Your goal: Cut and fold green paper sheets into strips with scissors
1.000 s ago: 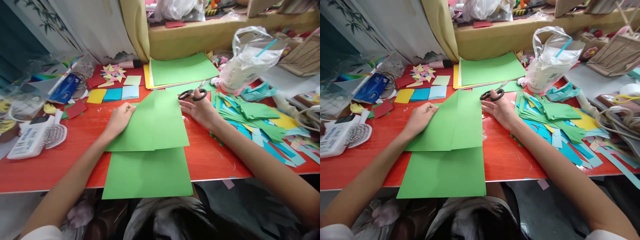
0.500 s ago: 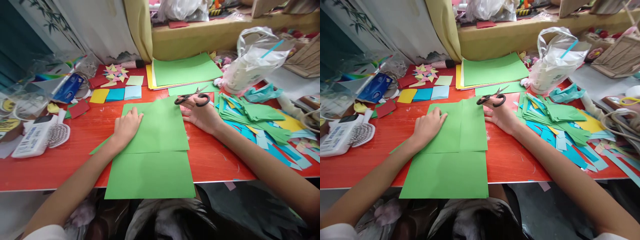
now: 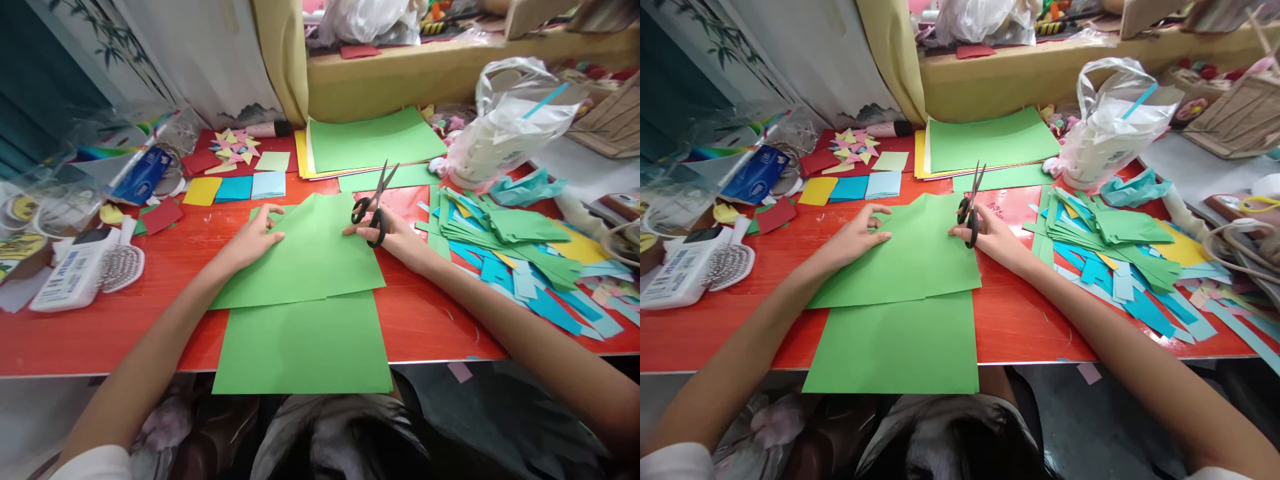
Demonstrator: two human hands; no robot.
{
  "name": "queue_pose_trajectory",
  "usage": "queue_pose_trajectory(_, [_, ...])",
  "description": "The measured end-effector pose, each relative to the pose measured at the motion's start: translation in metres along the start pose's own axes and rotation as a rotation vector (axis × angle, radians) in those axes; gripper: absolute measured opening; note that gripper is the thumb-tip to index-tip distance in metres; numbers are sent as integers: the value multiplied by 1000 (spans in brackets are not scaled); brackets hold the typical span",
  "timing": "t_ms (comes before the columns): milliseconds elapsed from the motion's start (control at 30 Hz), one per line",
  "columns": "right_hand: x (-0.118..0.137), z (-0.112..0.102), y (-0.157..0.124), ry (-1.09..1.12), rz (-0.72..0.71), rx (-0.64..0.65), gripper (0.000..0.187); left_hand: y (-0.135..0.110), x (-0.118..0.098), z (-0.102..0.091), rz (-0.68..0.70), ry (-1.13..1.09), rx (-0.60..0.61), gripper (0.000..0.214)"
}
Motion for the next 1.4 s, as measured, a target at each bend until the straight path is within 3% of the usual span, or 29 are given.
queue_pose_trajectory(133, [3, 0, 0, -54, 4, 3, 34, 2, -7, 2, 170, -18, 46, 24])
queue_pose_trajectory(267, [1, -2, 1, -63, 1, -17, 34, -1, -15, -1, 272, -18, 98, 31])
queue_pose_trajectory(467, [-2, -12, 2, 13, -49, -152, 30, -6, -8, -15, 207, -73, 230, 73])
queue_pose_trajectory(567, [-4, -16, 3, 54, -48, -193, 27, -2, 2, -15, 152, -25, 246, 81])
queue_pose_trajectory(867, [2, -24, -1, -97, -42, -210, 15, 2, 8, -20, 160, -14, 156, 76])
queue_pose_trajectory(1033, [-2, -21, -3, -4, 72, -190, 30, -1, 6, -29, 128, -8, 134, 74])
queue_pose_trajectory(1233, [5, -4, -11, -51, 187, -48, 28, 7, 12, -40, 245, -90, -18, 68])
queue_pose_trajectory(1400, [5, 10, -19, -42, 237, 162, 38, 5, 14, -62, 377, -189, -187, 72])
Point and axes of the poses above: each hand's wrist, its own y-axis towards the middle knuckle, its own z-axis out of the palm, x = y × z, the point moved 6 cm from there along y, towards the middle knuckle
